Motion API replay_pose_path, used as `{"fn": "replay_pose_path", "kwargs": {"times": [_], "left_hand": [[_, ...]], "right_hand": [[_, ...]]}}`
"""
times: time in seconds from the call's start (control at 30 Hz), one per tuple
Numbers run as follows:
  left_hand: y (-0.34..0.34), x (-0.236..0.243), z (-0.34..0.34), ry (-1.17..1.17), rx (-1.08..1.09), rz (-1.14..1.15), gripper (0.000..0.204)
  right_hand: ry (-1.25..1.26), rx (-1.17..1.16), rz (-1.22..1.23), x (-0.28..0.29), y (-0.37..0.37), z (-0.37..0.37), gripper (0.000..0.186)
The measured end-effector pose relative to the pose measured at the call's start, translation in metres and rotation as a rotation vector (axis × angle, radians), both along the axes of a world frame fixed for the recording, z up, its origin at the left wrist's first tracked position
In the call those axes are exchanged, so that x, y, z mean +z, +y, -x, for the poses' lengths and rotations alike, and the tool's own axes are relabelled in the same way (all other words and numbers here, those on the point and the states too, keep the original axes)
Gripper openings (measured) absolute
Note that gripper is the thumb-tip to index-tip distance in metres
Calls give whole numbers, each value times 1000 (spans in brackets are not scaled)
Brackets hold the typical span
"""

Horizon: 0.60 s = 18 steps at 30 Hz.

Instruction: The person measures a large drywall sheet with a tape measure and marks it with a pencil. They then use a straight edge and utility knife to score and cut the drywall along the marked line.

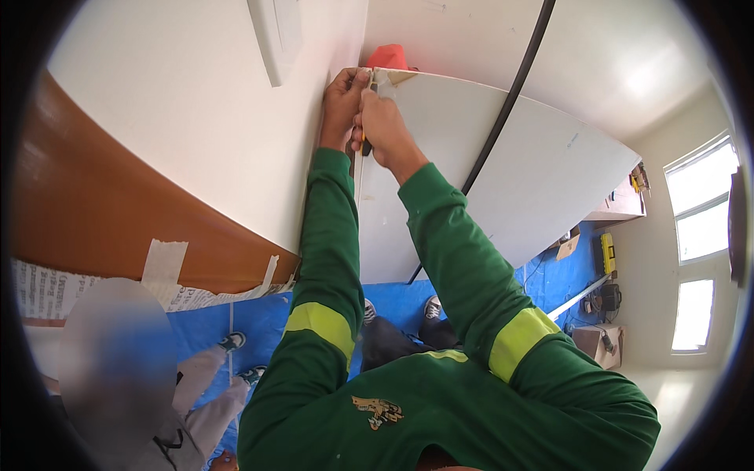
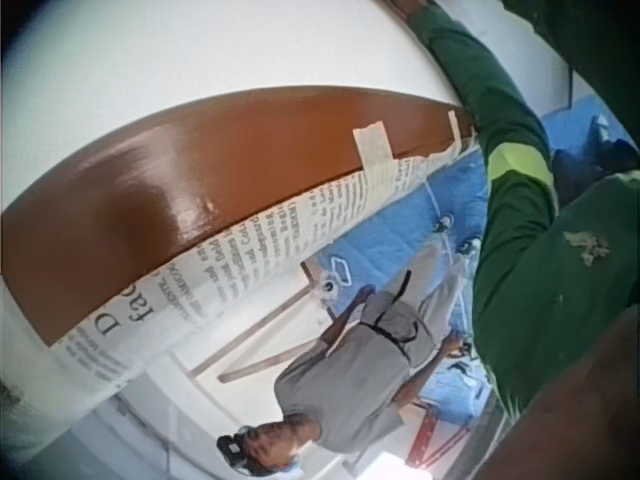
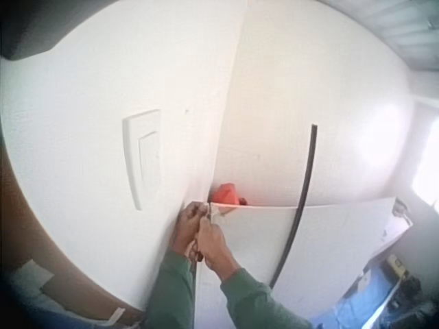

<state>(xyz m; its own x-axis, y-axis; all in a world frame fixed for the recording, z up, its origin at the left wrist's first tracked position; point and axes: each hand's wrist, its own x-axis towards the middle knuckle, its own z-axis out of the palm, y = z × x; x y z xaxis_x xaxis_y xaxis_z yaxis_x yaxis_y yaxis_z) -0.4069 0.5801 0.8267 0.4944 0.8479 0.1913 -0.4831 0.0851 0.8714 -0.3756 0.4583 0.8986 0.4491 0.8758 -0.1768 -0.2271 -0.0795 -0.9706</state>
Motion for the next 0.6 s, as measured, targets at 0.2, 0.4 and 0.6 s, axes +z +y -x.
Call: {"fn": "replay_pose_path", "kwargs": {"times": [0.2,0.4,0.6], "left_hand": [[0,2,-3,-18,89,-21,25],[2,5,1,-7,-45,39,28],[3,2,4,52,-26,21,29]], "right_hand": [[-7,8,96,-17,-22,10,36],[-175,-24,65,-24,-10,13,55],[-140,-46,110,-32,-14,15,41]]}}
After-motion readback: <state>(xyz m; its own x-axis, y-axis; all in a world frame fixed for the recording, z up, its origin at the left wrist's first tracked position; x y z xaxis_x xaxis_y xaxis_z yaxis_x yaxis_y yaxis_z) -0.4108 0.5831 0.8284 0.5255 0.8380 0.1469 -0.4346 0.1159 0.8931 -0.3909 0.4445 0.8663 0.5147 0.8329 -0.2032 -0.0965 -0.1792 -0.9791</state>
